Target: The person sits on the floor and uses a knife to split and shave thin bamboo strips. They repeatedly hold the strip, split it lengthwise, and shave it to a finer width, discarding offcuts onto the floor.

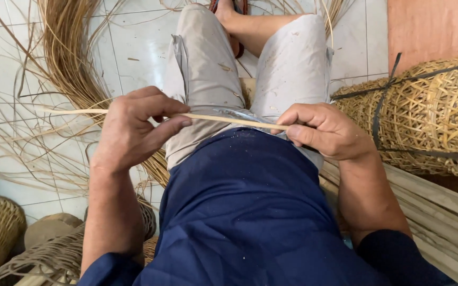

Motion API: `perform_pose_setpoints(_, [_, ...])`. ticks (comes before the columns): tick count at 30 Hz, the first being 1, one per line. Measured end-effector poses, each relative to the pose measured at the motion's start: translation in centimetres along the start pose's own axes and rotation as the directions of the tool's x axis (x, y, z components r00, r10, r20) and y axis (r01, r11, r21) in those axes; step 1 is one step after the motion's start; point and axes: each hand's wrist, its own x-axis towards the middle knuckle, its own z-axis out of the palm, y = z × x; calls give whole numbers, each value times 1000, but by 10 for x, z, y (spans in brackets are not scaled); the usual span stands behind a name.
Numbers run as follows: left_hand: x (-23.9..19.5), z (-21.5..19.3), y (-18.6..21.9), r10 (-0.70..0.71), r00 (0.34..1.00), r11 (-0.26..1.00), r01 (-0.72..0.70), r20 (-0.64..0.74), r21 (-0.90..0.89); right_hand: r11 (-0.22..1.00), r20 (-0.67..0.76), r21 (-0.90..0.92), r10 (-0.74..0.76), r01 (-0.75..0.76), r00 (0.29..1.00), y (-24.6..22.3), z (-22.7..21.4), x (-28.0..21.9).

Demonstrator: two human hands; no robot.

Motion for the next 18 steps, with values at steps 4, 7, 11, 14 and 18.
perform_pose_setpoints(4, [-4,-8,-12,-6,1000,991,8,-20,132,1000,-4,14,8,-8,1000,-3,4,7])
perform_pose_setpoints(7, [-7,-8,-23,-8,998,978,19,-56,210,998,62,-52,35,-32,997,-4,4,13])
perform_pose_setpoints(11, [-16,-20,-41,5,996,925,28,-84,380,945,30,-315,98,-84,995,-2,-3,12])
perform_pose_setpoints(14, [-25,-28,-52,-15,996,893,54,-90,447,876,-16,-460,157,-147,987,-1,-12,6])
perform_pose_setpoints(18, [-38,-39,-66,-93,986,877,146,-136,457,879,-53,-439,179,-184,982,-4,-20,6])
